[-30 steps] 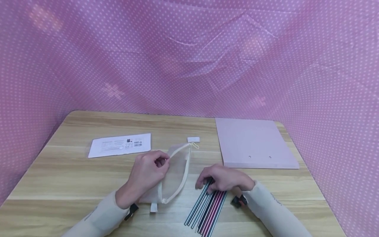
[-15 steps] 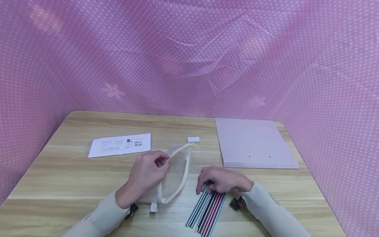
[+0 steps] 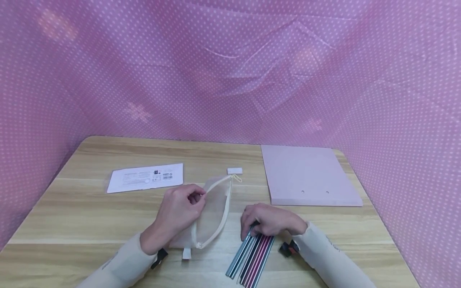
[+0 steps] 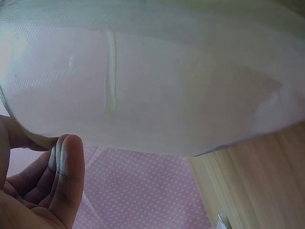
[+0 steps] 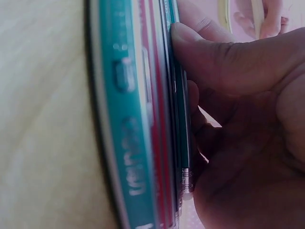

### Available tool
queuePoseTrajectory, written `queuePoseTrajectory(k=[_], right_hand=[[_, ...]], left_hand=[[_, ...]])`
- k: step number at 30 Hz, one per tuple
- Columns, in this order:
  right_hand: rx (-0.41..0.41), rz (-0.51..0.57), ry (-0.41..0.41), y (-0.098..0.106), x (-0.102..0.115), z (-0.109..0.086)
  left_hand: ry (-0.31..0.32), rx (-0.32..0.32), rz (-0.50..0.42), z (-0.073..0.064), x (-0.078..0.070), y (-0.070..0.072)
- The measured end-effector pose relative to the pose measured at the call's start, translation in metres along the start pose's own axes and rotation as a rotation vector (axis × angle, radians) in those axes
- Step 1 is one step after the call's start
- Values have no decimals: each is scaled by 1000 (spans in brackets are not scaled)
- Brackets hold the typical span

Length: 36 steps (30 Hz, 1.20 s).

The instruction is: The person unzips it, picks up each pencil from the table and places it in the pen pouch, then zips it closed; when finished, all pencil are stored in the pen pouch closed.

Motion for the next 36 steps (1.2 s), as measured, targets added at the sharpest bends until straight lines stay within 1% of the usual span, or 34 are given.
queuePoseTrajectory(k=[4, 13, 19, 25, 30, 36], right_hand=[[0, -2, -16, 0, 0, 0], [3, -21, -16, 0, 2, 1], [-6, -10, 16, 3, 4, -2], [9, 54, 22, 5, 2, -6], [6, 134, 17, 10, 2, -10], [-20, 259, 76, 16, 6, -13]], left_hand=[[-5, -5, 0, 0, 0, -1], [-6, -12, -4, -1, 1, -1], [-18, -8, -3, 0, 1, -1], [-29, -14, -2, 1, 1, -1], [-36, -22, -2, 0, 2, -1], [-26, -21, -3, 0, 2, -1]])
Point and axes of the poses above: each hand's wrist, its own z-axis towards the middle knuckle, its own y-axis out of the back of the hand, x = y × z, the point moved 1 cm from there along z, towards the middle knuckle, and after that the axes turned 14 degrees about -y, right-handed, at the moved point
